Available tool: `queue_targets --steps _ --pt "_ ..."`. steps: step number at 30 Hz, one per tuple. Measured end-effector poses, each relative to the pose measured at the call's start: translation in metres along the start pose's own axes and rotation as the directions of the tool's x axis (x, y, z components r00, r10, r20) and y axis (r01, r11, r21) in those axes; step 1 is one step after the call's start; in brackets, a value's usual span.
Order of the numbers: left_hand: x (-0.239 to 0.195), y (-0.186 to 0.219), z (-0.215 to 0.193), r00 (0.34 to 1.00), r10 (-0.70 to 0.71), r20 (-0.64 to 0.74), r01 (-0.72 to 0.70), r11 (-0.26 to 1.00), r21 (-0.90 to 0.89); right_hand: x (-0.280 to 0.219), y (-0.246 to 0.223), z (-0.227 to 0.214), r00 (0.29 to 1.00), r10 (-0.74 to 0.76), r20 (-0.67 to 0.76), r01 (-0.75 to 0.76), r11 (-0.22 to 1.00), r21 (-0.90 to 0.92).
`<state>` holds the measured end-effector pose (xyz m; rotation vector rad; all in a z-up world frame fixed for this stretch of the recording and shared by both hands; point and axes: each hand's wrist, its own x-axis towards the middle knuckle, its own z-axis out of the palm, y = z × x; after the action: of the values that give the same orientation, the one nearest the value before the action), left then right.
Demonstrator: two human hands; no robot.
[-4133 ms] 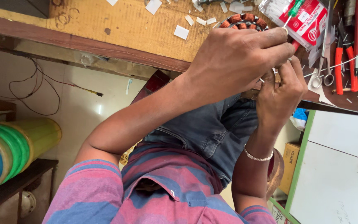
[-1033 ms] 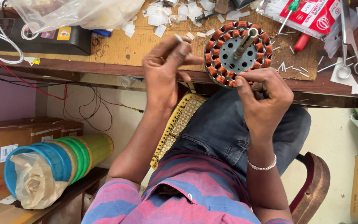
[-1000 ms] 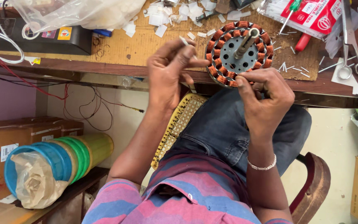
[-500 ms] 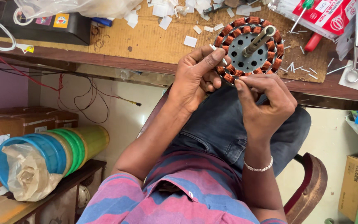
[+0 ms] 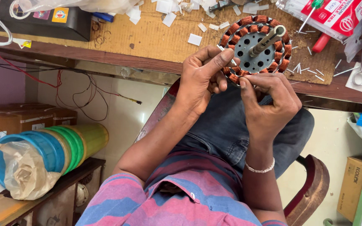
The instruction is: The person repairs a motor stator by hand, inserting white plastic spacers into the copper windings, trimming excess wire with scissors, and adjusting connections. The work is performed on a cluttered workbench with various tools and parts visible.
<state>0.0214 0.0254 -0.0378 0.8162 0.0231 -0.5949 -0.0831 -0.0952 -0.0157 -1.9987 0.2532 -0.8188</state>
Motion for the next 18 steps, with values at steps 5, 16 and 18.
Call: queue_targets --steps 5,16,18 --pt "-0.0008 -0.0013 0.0001 1.000 0.003 0.001 -0.003 1.000 0.006 -0.0004 0.0004 -0.0002 1.000 0.000 0.010 0.000 1.000 -0.021" --pt "-0.0016 -0.0013 0.0012 1.000 -0.004 0.004 0.004 1.000 0.018 -0.0002 -0.0012 0.0010 1.000 0.000 0.008 0.000 1.000 -0.016" --pt "-0.0025 -0.0003 0.0027 1.000 0.007 0.015 -0.008 0.999 0.039 0.0007 -0.0035 0.0017 1.000 -0.001 0.008 0.001 0.999 -0.032"
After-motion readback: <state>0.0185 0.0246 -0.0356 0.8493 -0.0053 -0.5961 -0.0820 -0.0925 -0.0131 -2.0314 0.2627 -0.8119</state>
